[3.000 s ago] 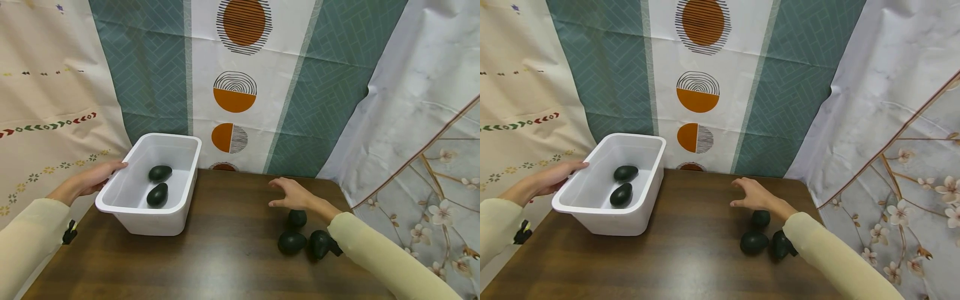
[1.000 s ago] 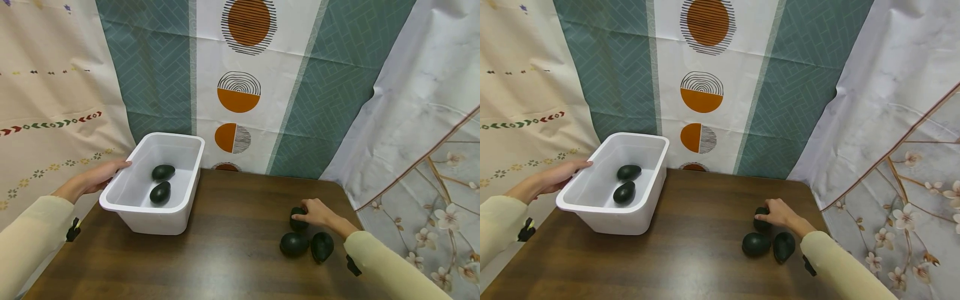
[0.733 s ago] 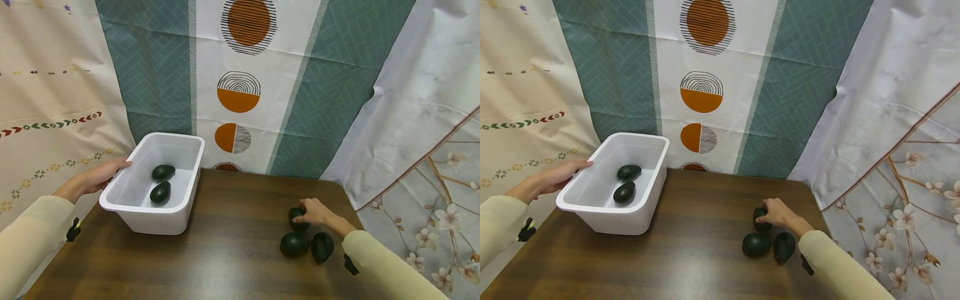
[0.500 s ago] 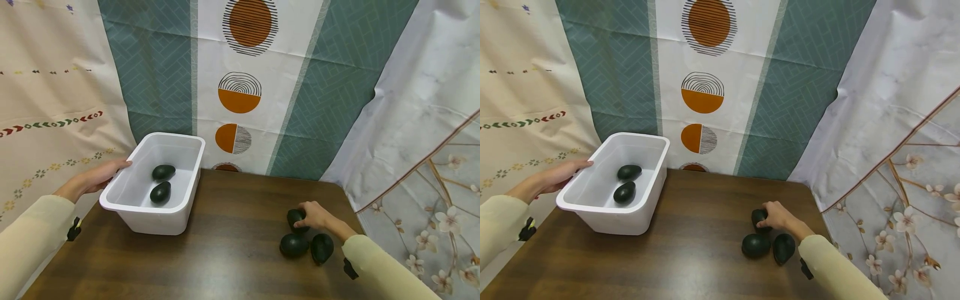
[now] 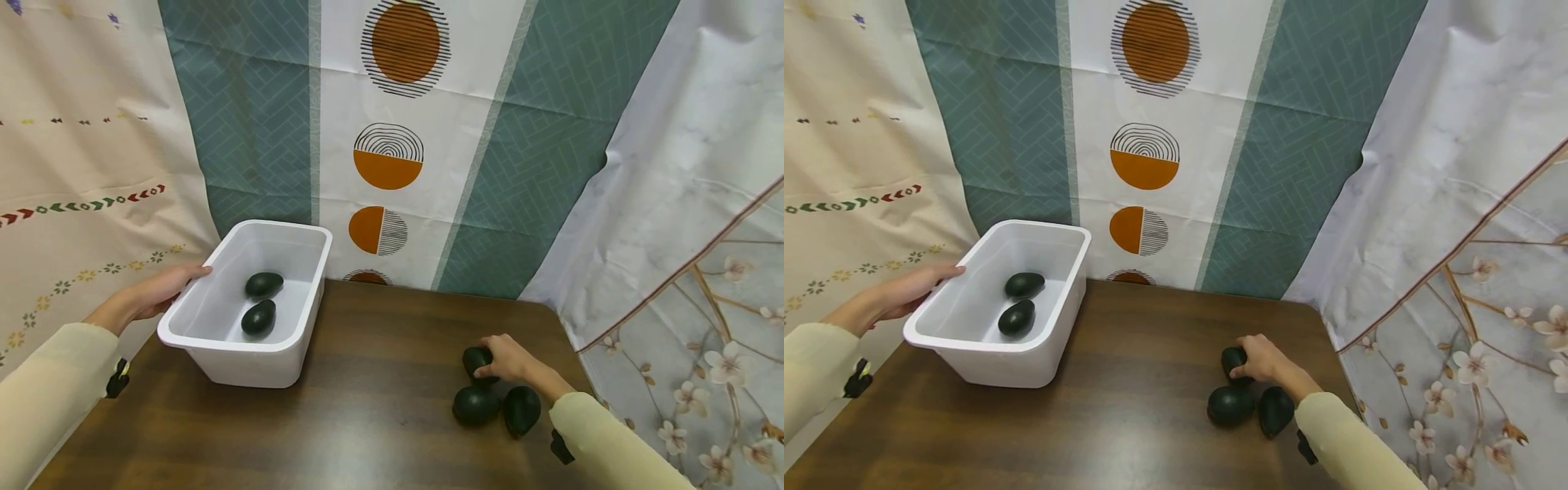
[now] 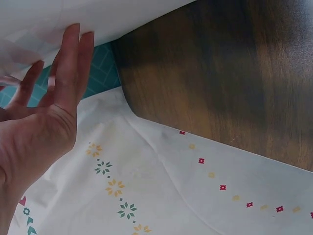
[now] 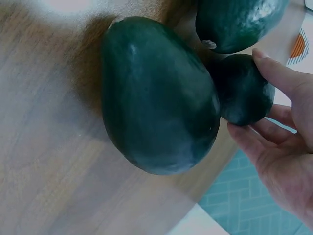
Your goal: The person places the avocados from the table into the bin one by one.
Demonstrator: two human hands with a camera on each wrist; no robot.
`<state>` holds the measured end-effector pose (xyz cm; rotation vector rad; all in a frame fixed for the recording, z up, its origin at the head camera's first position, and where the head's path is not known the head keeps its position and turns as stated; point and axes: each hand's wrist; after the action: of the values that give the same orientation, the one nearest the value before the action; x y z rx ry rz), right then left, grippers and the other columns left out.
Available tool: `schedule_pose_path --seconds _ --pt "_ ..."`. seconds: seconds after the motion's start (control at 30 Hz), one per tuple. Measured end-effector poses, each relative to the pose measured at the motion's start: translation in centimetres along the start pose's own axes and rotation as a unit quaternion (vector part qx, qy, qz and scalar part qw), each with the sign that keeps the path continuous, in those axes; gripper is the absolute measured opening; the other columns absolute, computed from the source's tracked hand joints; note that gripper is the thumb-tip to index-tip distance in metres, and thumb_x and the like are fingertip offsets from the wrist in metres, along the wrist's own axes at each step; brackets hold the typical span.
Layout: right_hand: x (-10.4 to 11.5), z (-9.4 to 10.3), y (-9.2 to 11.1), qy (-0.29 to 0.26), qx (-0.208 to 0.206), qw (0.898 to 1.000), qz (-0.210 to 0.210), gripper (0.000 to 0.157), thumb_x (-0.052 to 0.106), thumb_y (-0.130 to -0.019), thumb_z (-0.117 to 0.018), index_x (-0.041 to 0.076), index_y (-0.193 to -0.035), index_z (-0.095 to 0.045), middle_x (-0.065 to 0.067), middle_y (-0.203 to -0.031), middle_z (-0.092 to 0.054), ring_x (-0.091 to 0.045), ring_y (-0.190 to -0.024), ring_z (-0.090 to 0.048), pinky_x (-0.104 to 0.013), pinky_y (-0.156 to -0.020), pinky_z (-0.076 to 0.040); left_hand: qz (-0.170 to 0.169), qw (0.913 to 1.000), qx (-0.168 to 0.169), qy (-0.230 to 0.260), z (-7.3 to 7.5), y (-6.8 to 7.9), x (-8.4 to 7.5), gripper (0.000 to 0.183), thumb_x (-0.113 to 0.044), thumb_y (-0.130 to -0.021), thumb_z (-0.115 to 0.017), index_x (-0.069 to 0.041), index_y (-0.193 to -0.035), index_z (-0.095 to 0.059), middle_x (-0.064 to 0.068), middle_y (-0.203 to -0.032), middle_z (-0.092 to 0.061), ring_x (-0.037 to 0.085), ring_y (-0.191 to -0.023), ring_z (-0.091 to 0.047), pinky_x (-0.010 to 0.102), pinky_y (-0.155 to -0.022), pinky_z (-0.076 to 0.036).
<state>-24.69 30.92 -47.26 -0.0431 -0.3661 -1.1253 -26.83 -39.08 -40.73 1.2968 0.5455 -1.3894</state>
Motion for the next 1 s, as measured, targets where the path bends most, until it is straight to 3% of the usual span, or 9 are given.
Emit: schedule_pose_path --seconds 0.43,0.63,0.83,1.0 --pt "0.3 -0.5 -0.5 -0.018 0.014 1.000 -0.003 0.062 0.026 -0.080 -0.096 -0.006 -0.126 -0.070 -0.020 -0.120 -0.073 -0.037 -0.111 -0.069 -0.049 -0.091 -0.057 0.023 0.9996 0.007 0.014 0.6 0.0 -0.1 0.068 -0.040 -0.116 -0.036 0.008 -0.159 -0.017 0.018 -0.129 -0.061 0.030 -0.112 -0.069 0.051 -0.091 -0.060" --pt "0.1 -0.1 -0.9 -0.007 0.030 1.000 -0.002 0.060 0.027 -0.080 -0.095 -0.004 -0.126 -0.071 -0.018 -0.118 -0.073 -0.036 -0.109 -0.069 -0.049 -0.090 -0.058 0.016 0.9996 0.013 0.020 0.3 0.1 0.1 0.069 -0.042 -0.116 -0.036 0.005 -0.162 -0.014 0.020 -0.133 -0.059 0.032 -0.115 -0.068 0.053 -0.093 -0.059" --pt "0.1 0.1 -1.1 -0.010 0.044 0.999 -0.004 0.061 0.026 -0.081 -0.095 -0.003 -0.128 -0.070 -0.017 -0.119 -0.072 -0.034 -0.108 -0.069 -0.047 -0.087 -0.058 0.027 0.9990 0.010 0.035 0.2 0.3 0.6 0.066 -0.042 -0.116 -0.035 0.007 -0.157 -0.020 0.016 -0.127 -0.063 0.030 -0.111 -0.070 0.051 -0.091 -0.060" --pt "-0.1 0.5 -1.3 -0.014 0.042 0.999 -0.009 0.061 0.025 -0.080 -0.095 -0.003 -0.128 -0.070 -0.017 -0.119 -0.072 -0.031 -0.106 -0.069 -0.045 -0.085 -0.058 0.015 0.9994 0.005 0.029 0.3 0.0 0.4 0.065 -0.043 -0.115 -0.035 0.008 -0.155 -0.023 0.012 -0.123 -0.064 0.027 -0.108 -0.071 0.048 -0.089 -0.061"
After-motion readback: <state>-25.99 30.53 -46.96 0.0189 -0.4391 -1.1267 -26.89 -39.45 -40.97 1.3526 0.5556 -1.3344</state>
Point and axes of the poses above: each hand's wrist, its own y-axis away from the middle knuckle, its own z-axis out of the back of the hand, x = y × z
